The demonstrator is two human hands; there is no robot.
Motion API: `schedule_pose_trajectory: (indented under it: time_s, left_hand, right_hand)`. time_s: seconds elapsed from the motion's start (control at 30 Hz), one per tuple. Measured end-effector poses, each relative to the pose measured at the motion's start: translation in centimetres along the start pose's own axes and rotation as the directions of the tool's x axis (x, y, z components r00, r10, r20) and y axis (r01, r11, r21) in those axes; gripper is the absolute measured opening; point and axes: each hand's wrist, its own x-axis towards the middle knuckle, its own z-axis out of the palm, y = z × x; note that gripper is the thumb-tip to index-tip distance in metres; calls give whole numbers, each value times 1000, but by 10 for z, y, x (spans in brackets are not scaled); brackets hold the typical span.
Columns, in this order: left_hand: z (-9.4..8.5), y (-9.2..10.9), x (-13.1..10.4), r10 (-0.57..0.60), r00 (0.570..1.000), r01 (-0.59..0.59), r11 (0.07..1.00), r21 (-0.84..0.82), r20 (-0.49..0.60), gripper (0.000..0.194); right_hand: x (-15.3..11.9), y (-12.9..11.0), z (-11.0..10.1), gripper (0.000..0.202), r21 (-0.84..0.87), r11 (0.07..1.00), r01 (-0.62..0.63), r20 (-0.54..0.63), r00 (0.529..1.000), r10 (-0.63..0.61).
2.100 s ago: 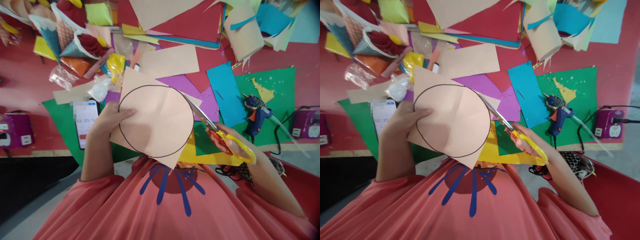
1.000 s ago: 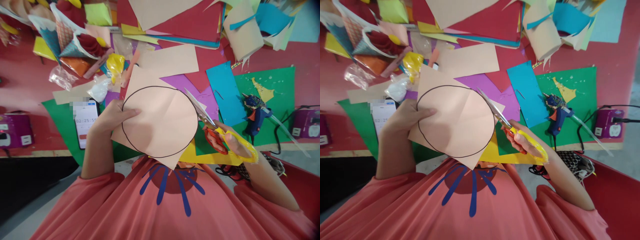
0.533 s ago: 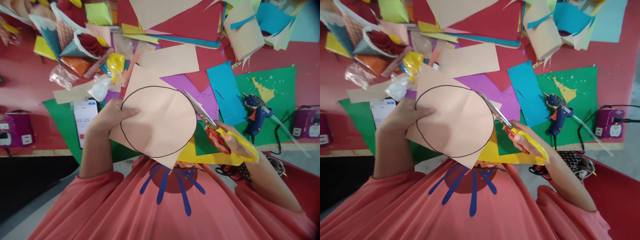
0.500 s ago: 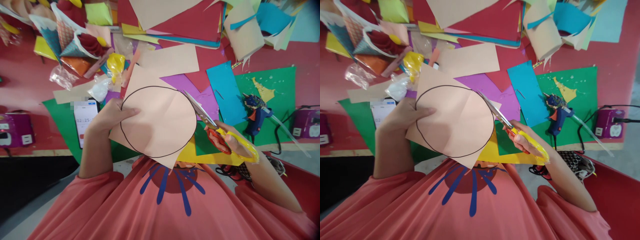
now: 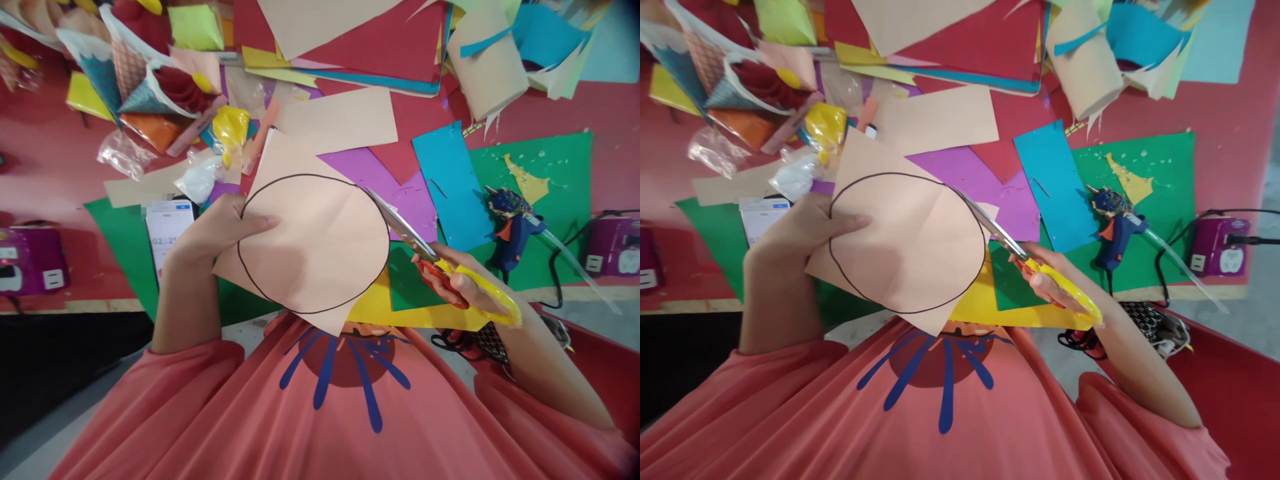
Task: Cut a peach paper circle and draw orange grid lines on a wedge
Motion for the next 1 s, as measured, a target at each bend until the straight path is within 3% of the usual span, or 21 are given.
schedule_pose_trajectory:
  time_s: [0.33, 0.57, 0.83, 1.0]
  left_hand:
    - [1, -1, 3, -2, 999, 7, 994, -111, 46, 52]
    - [-2, -4, 5, -13, 999, 15, 998, -55, 39, 56]
    - [-1, -4, 5, 9, 999, -7, 999, -37, 45, 48]
    - [-2, -1, 2, -30, 998, 32, 999, -36, 53, 55]
  right_hand:
    - [1, -1, -3, 69, 53, 998, -40, 4, 999, 40]
    - [2, -13, 3, 67, 109, 982, -156, -55, 985, 163]
    - [1, -11, 2, 67, 87, 988, -125, -40, 991, 128]
    - [3, -18, 6, 63, 100, 983, -157, -89, 982, 166]
